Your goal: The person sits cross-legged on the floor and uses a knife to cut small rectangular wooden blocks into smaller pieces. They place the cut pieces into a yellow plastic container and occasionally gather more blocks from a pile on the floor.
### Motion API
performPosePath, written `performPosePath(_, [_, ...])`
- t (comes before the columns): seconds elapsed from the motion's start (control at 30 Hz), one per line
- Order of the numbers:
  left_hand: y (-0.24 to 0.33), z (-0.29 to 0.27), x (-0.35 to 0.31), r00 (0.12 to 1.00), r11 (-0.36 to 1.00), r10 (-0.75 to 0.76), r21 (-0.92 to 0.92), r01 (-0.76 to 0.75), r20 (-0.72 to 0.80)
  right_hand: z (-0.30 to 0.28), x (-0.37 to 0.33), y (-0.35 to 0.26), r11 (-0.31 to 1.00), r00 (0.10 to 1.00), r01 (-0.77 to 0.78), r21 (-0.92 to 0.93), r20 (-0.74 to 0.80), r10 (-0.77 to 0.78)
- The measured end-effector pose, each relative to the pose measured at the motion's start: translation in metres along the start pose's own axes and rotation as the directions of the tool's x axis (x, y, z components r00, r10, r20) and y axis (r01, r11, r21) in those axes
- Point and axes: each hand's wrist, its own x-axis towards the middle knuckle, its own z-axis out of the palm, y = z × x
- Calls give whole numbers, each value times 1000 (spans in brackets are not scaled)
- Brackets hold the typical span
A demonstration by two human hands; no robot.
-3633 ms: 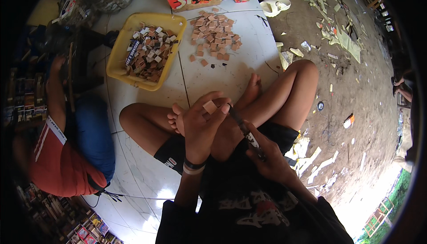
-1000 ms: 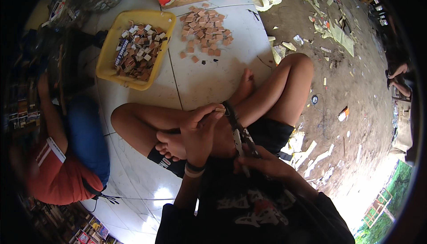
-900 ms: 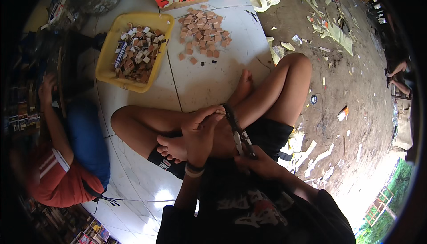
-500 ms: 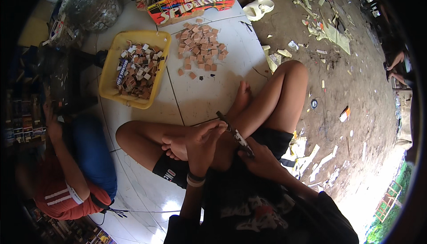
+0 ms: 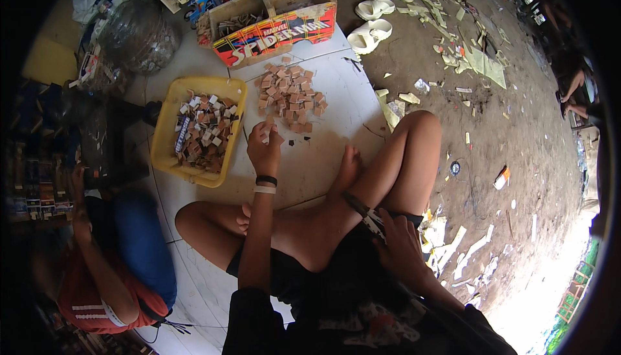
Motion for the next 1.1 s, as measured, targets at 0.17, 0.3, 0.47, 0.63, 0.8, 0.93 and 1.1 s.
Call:
performPosePath(0.17, [-23,6,4,979,958,205,202,-202,7,8,1,12,999,998,11,-30,-67,-13])
performPosePath(0.3, [-30,6,12,935,892,355,292,-346,25,3,-1,14,988,996,84,-126,-24,-88])
performPosePath(0.47, [-39,6,17,934,884,343,301,-358,106,-21,16,8,972,985,143,-187,124,-121])
performPosePath(0.63, [-47,8,12,959,881,275,379,-283,75,-48,108,1,941,935,320,-106,-124,-332])
performPosePath(0.8, [-46,12,6,948,822,309,481,-306,74,-69,266,-43,877,790,480,9,-438,-428])
performPosePath(0.93, [-42,14,4,950,810,308,509,-292,54,-86,370,-85,890,726,426,-164,-524,-445])
performPosePath(1.1, [-38,14,4,948,808,318,515,-287,30,-112,451,-118,780,585,346,-522,-530,-614])
